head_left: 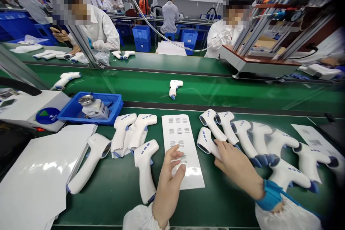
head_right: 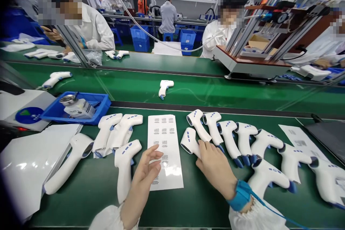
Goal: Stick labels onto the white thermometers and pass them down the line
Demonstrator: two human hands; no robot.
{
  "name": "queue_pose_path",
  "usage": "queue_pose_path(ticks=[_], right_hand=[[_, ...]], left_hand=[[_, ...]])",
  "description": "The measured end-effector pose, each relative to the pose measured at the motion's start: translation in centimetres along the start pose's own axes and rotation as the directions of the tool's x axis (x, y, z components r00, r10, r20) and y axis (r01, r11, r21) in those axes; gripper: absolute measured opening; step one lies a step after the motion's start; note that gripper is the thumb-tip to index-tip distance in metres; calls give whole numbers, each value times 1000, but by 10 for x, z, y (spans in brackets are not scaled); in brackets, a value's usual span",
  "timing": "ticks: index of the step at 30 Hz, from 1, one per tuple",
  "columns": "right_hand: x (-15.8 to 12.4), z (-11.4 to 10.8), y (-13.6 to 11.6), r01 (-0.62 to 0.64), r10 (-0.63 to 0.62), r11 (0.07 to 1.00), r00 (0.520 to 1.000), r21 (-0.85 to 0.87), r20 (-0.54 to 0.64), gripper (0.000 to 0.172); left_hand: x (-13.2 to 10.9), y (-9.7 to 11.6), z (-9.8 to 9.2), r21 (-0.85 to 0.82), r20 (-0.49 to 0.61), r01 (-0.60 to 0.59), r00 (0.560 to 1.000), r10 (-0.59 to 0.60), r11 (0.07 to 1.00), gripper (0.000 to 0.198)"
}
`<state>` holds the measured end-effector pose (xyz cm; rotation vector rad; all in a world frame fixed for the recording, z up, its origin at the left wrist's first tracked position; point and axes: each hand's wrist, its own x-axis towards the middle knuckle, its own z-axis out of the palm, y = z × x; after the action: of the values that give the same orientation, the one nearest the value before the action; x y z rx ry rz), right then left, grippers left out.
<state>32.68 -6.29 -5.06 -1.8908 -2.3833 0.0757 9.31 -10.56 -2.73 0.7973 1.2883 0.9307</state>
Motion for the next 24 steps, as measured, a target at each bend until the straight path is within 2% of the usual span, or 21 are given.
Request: queue_pose_path(ticks=[2,4,7,9,11,12,13,14,16,17,18,20,24], right_hand=[[-7,-4,-20,-76,71,974,997,213,34,37],[-13,-13,-48,-94,64,870,995,484,79,38],[-22,-28,-84,67,-156,678,986,732,54,52],[-24,-35,-92,66,-327,555,934,829,144,55],[-17,-37,-88,-79,-441,467,843,881,309,35],[-9,-36,-83,-139,-443,461,820,877,362,23],[0,-33,-78,-159,-398,485,835,860,379,19],[11,-28,-72,-137,-312,537,885,832,347,19],[35,-15,-65,-24,-132,678,979,735,154,15],[45,-7,-63,24,-84,737,995,676,56,12],[55,1,-61,56,-64,776,998,629,-10,10],[68,15,-61,85,-61,804,996,588,-60,9],[73,30,-63,95,-56,776,995,623,-82,12]], left_hand=[[1,-4,12,-11,49,-20,999,21,1000,61],[2,-7,21,-92,80,-65,994,72,994,80],[3,-6,26,-251,-27,-150,989,148,956,88],[5,-2,21,-271,-137,-164,982,130,948,81],[7,2,14,-235,-172,-135,980,96,963,74],[8,3,10,-213,-156,-119,984,86,970,73],[10,3,8,-196,-129,-99,989,75,976,72],[11,3,7,-184,-102,-82,993,64,979,73],[14,1,8,-169,-87,-62,995,48,984,73],[14,1,9,-162,-94,-60,995,45,985,73],[15,0,11,-156,-106,-58,994,41,986,72],[15,0,14,-146,-127,-55,991,37,988,70],[13,3,16,-129,-132,-49,991,31,991,70]])
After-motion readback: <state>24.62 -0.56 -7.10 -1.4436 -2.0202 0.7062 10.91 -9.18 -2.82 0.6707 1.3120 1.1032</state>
